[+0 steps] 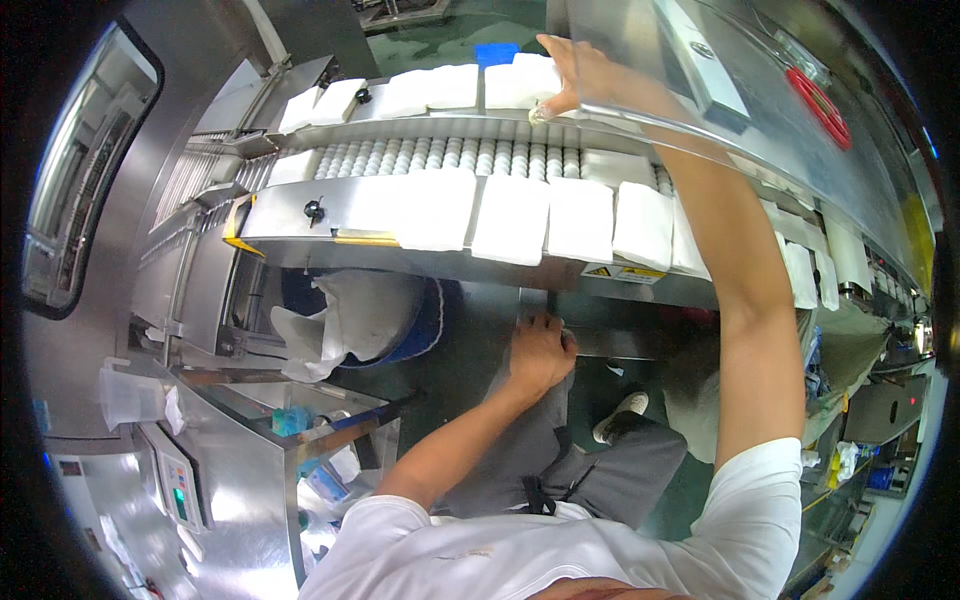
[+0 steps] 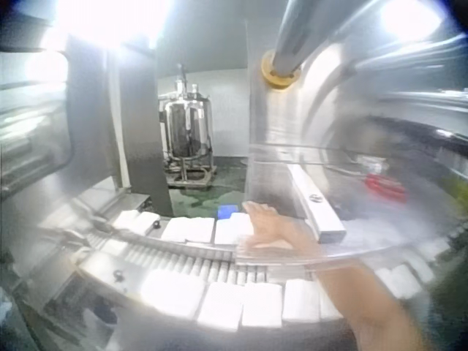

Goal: The person takes packaged items from a conveyor belt, wipes them with a cloth, and places them into a large bag.

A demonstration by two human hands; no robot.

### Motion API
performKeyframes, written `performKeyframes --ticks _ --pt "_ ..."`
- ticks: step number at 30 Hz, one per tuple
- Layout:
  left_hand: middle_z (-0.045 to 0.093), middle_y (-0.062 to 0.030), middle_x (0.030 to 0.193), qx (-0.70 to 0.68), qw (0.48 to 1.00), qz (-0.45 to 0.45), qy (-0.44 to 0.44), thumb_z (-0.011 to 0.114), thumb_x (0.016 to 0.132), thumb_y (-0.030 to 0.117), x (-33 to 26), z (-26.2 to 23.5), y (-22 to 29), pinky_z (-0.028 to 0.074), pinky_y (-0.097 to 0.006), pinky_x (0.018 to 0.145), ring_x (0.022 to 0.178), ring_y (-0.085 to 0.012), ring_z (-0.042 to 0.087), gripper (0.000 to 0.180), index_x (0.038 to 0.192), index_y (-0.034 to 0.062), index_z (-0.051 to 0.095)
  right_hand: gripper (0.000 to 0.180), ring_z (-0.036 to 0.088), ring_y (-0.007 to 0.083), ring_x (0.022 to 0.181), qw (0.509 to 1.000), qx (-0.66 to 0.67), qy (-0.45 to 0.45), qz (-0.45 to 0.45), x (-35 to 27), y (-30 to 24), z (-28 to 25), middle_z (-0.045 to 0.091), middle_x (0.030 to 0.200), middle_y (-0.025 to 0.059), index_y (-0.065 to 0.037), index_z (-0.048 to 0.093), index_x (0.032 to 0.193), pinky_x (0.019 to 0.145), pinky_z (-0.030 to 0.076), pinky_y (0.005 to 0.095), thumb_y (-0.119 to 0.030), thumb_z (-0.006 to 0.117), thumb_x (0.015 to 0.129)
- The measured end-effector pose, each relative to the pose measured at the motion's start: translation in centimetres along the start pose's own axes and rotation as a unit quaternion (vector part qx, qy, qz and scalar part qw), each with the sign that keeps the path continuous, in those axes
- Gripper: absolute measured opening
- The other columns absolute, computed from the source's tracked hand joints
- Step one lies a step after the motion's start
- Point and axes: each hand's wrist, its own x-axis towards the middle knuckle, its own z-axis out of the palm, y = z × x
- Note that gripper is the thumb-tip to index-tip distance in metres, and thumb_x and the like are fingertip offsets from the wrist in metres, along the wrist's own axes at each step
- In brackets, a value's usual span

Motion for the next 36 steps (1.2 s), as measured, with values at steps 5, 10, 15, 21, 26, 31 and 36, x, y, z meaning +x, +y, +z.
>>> performKeyframes --ticks 5,10,15,21,26,31,36 --pt "0.066 -0.0193 0.112 -0.023 1.0 0.014 0.007 0.063 0.084 0.028 0.1 0.2 -0.6 0.05 -0.053 0.094 0.108 -0.0403 0.06 0.035 0.107 0.0022 0.072 0.121 0.043 0.0481 0.14 0.997 -0.007 -0.072 0.026 2.5 -0.8 0.0 0.04 0.152 0.0337 0.005 0.022 0.158 0.115 0.04 0.0513 -0.054 0.082 0.072" --pt "0.066 -0.0191 0.112 -0.051 0.999 -0.015 -0.006 0.064 0.084 0.028 0.2 -0.1 -0.5 0.049 -0.053 0.097 0.111 -0.0399 0.059 0.035 0.106 0.0023 0.072 0.118 0.041 0.0499 0.14 0.993 -0.021 -0.114 0.024 2.0 -2.6 -1.3 0.039 0.151 0.0336 0.007 0.022 0.158 0.114 0.042 0.0529 -0.048 0.079 0.071" --pt "0.064 -0.0191 0.116 -0.052 0.998 -0.017 -0.023 0.063 0.085 0.029 0.0 0.1 -0.7 0.049 -0.053 0.095 0.112 -0.0391 0.059 0.037 0.11 0.0033 0.071 0.099 0.053 0.0457 0.131 0.991 0.04 -0.122 0.026 1.4 -3.1 -1.7 0.054 0.137 0.0337 0.006 0.03 0.153 0.111 0.045 0.0483 -0.038 0.074 0.077" --pt "0.064 -0.0193 0.117 -0.034 0.999 -0.018 -0.015 0.062 0.086 0.03 -0.4 0.0 -0.9 0.049 -0.054 0.093 0.112 -0.039 0.06 0.037 0.109 0.0033 0.07 0.063 0.065 0.0411 0.114 0.997 0.055 0.026 -0.043 2.0 -0.8 -1.4 0.064 0.128 0.0286 0.003 0.045 0.143 0.104 0.048 0.0458 -0.027 0.063 0.091" --pt "0.065 -0.0188 0.116 -0.044 0.998 0.017 -0.033 0.062 0.086 0.031 -0.1 0.3 1.0 0.05 -0.053 0.091 0.111 -0.0394 0.06 0.036 0.108 0.0033 0.07 0.036 0.069 0.0366 0.111 0.876 -0.342 0.291 -0.174 -1.0 8.4 -1.0 0.07 0.122 0.0218 0.001 0.063 0.123 0.097 0.053 0.0495 -0.023 0.057 0.098" --pt "0.07 -0.0214 0.104 -0.063 0.997 0.026 -0.029 0.062 0.086 0.031 -0.6 0.8 0.5 0.052 -0.055 0.089 0.101 -0.0413 0.065 0.035 0.105 0.0033 0.071 0.032 0.066 0.0308 0.101 0.735 0.551 0.373 0.133 -11.1 4.3 1.5 0.069 0.112 0.0179 0.003 0.063 0.118 0.093 0.053 0.0405 -0.023 0.059 0.1" --pt "0.069 -0.02 0.111 -0.016 0.999 0.039 0.034 0.063 0.085 0.031 -0.4 1.0 0.2 0.053 -0.055 0.085 0.1 -0.0413 0.066 0.034 0.104 0.004 0.072 0.029 0.066 0.013 0.098 0.694 0.675 0.15 0.197 -24.8 -15.7 -8.6 0.068 0.111 0.0054 0.001 0.059 0.128 0.087 0.058 0.0323 -0.015 0.058 0.104"
